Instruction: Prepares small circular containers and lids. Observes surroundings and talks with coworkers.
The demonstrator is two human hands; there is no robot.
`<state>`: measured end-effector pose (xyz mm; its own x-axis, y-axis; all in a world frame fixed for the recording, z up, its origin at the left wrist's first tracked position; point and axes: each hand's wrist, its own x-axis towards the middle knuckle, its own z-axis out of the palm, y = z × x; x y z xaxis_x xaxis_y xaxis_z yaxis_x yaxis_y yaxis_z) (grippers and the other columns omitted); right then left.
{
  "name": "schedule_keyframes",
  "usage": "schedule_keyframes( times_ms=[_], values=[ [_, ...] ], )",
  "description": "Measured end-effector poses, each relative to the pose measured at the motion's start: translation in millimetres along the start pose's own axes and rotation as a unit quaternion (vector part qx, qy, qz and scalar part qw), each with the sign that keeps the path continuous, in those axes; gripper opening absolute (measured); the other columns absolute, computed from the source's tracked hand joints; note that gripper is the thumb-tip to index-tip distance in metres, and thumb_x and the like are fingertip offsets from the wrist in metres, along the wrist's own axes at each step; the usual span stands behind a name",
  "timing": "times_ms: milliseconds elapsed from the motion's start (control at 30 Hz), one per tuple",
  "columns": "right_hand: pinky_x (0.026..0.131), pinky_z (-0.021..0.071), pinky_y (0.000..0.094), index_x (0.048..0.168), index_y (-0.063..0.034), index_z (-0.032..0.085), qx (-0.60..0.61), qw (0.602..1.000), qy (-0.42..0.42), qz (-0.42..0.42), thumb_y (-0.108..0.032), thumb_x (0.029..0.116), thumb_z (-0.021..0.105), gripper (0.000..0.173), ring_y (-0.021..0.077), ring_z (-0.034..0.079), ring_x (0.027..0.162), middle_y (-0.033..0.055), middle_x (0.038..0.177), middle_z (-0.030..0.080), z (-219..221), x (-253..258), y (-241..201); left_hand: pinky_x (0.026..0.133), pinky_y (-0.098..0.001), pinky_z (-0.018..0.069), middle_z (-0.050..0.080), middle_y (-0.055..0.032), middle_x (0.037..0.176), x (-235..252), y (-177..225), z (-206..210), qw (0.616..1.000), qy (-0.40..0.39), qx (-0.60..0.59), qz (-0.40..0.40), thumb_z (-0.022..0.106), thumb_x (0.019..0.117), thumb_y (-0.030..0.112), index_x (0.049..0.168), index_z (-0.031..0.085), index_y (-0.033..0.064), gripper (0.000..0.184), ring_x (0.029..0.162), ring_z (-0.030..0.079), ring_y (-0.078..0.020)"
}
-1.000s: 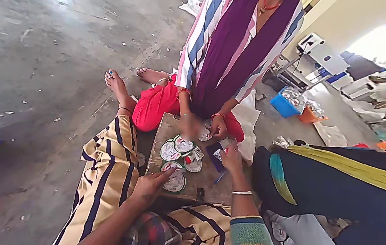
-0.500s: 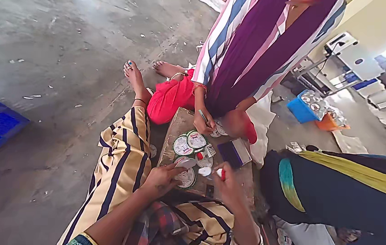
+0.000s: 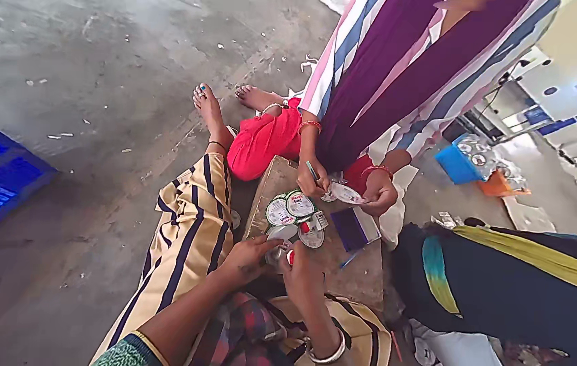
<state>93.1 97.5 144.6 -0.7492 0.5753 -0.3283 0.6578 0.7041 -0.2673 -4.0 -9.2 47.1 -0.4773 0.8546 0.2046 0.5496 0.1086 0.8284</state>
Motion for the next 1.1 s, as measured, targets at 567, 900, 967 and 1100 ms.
schedule_keyframes(
  times_ms=[567,900,967,1100],
  values=[
    [0.106,0.0423,0.0612,0.144,0.0052,0.049,0.025,0.97,0.142,0.198,-0.025,0.1062,0.054,0.049,0.0458,0.058,0.126,0.0316,0.133,0.06,-86.6,98.1,129.8,0.097,-0.0595,0.0511,0.071,-0.023,0.12,14.2,-14.5,-14.9,0.994,-0.092,-0.021,0.052,0.079,0.0885,0.023,0.107,0.078,0.003,0.027,0.118,0.065,-0.0423],
    [0.096,0.0456,0.0621,0.133,0.0115,0.052,0.1,0.964,0.205,0.136,-0.021,0.1054,0.052,0.042,0.0467,0.062,0.113,0.0345,0.121,0.062,-75.3,60.9,130.5,0.091,-0.0598,0.0536,0.073,-0.0229,0.111,8.2,-6.7,-4.4,0.999,-0.034,-0.001,0.033,0.072,0.0921,0.018,0.101,0.076,-0.0008,0.021,0.109,0.069,-0.042],
    [0.088,0.0477,0.0564,0.122,0.014,0.055,0.144,0.965,0.211,0.063,-0.014,0.1025,0.053,0.034,0.0392,0.062,0.101,0.0305,0.109,0.062,-64.0,28.3,116.5,0.089,-0.0588,0.0539,0.073,-0.0233,0.106,6.3,-3.5,-2.6,1.0,-0.016,-0.003,0.007,0.067,0.0969,0.017,0.106,0.073,-0.0035,0.023,0.103,0.07,-0.0415],
    [0.069,0.0514,0.0443,0.113,0.0092,0.059,0.164,0.975,0.14,-0.049,-0.013,0.0987,0.055,0.027,0.0234,0.061,0.076,0.0166,0.088,0.063,-32.7,-10.7,77.5,0.084,-0.0601,0.0542,0.072,-0.0255,0.098,6.4,1.2,-1.5,0.999,0.014,-0.01,-0.033,0.06,0.1019,0.018,0.111,0.07,-0.0062,0.027,0.092,0.072,-0.0431]
  ],
)
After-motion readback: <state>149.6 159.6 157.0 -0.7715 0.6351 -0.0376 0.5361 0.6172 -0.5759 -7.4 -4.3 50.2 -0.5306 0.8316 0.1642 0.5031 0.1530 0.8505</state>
